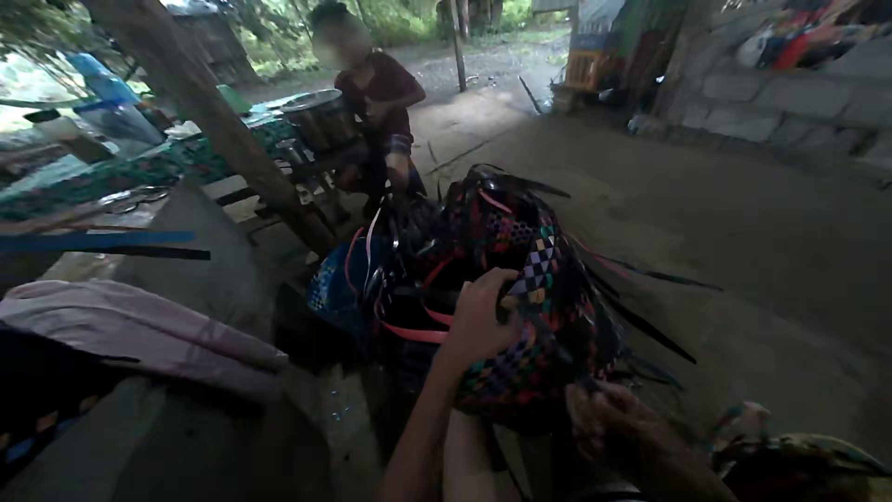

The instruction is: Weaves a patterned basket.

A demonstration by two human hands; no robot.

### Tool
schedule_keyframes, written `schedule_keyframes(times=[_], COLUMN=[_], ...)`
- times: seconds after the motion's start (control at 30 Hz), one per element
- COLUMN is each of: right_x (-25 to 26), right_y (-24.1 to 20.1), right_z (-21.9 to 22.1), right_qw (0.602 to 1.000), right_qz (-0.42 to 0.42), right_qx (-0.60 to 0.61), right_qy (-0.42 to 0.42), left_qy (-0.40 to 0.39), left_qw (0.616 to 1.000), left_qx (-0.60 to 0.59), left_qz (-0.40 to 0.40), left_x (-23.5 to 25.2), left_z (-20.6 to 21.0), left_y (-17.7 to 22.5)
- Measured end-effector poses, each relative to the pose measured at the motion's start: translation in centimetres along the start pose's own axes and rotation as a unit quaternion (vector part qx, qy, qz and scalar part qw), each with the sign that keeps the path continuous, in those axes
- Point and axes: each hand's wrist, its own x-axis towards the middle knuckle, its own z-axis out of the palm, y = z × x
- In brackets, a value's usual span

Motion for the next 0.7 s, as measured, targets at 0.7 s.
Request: schedule_keyframes(times=[0.7], right_x=[7.7], right_y=[-2.1], right_z=[0.0], right_qw=[0.821], right_qz=[-0.253], right_qx=[-0.510], right_qy=[0.050], left_qy=[0.181], left_qw=[0.984], left_qx=[0.000], left_qz=[-0.004], left_x=[-1.4], left_z=[2.8], left_y=[1.6])
